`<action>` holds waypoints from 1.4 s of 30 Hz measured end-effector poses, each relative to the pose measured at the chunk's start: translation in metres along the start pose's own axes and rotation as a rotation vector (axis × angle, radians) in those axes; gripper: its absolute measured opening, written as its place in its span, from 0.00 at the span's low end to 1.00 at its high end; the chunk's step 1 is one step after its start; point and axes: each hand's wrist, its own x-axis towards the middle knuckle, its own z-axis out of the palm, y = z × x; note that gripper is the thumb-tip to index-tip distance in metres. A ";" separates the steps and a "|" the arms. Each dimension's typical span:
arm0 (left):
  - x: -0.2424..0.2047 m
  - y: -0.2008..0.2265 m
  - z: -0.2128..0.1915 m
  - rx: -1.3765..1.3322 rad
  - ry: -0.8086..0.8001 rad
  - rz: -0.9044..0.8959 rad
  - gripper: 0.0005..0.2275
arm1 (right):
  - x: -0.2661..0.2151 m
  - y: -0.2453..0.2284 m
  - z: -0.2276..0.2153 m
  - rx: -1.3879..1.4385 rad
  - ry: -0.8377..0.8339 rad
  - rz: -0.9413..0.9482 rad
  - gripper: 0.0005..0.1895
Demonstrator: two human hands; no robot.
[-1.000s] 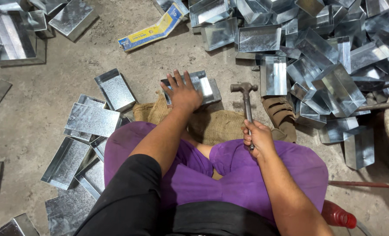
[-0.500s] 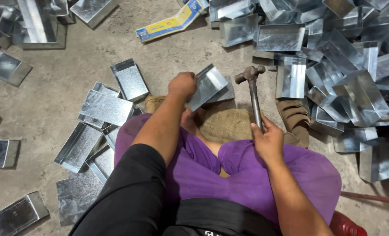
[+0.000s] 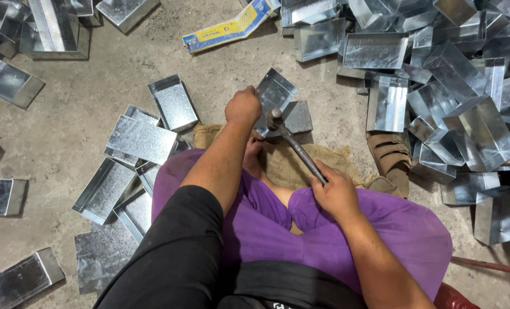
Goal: The person sits on the floor and repeatedly hammers small rectangular metal boxes to flatten or shape them. They pick up each box, strike it with a hammer, and place it aside, continuing the process with multiple units.
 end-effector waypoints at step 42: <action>0.006 -0.002 -0.005 -0.014 0.031 -0.007 0.16 | -0.007 0.004 0.002 0.146 0.107 0.059 0.19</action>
